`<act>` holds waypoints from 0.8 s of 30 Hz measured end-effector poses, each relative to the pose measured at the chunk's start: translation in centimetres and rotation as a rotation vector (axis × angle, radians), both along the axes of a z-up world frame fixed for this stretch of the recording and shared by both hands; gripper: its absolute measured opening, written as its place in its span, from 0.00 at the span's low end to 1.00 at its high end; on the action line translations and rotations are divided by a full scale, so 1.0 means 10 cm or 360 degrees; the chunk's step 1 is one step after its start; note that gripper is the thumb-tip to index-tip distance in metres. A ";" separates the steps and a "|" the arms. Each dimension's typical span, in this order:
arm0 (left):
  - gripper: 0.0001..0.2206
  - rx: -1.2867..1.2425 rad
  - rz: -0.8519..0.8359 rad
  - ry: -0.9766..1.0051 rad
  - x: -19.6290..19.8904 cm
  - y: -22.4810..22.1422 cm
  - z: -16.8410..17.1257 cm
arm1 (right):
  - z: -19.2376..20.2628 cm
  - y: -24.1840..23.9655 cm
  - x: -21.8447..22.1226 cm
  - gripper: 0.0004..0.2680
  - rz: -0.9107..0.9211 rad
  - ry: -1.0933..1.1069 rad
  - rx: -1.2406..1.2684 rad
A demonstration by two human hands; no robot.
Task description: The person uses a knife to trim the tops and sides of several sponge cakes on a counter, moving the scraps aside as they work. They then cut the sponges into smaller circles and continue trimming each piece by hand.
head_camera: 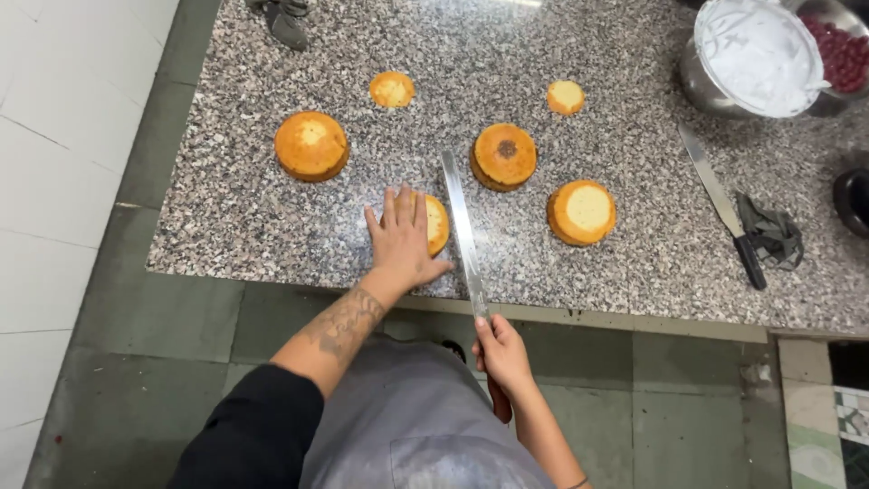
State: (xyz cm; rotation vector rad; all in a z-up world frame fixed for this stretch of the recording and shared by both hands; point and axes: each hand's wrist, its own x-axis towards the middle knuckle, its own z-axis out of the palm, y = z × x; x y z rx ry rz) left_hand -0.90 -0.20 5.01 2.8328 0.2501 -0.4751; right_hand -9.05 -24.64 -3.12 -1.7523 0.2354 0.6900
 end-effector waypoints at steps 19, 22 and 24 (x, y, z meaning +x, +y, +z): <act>0.33 0.0153 -0.0370 -0.0646 -0.28 0.06 -0.68 | 0.34 -0.09 -0.16 0.12 0.0257 0.0081 -0.0464; 0.31 0.0108 -0.0367 -0.0646 -0.26 0.06 -0.73 | 0.29 -0.03 -0.08 0.12 0.0269 0.0077 -0.0430; 0.31 0.0056 -0.0356 -0.0632 -0.24 0.05 -0.74 | 0.23 0.13 0.14 0.11 0.0328 -0.0026 -0.0427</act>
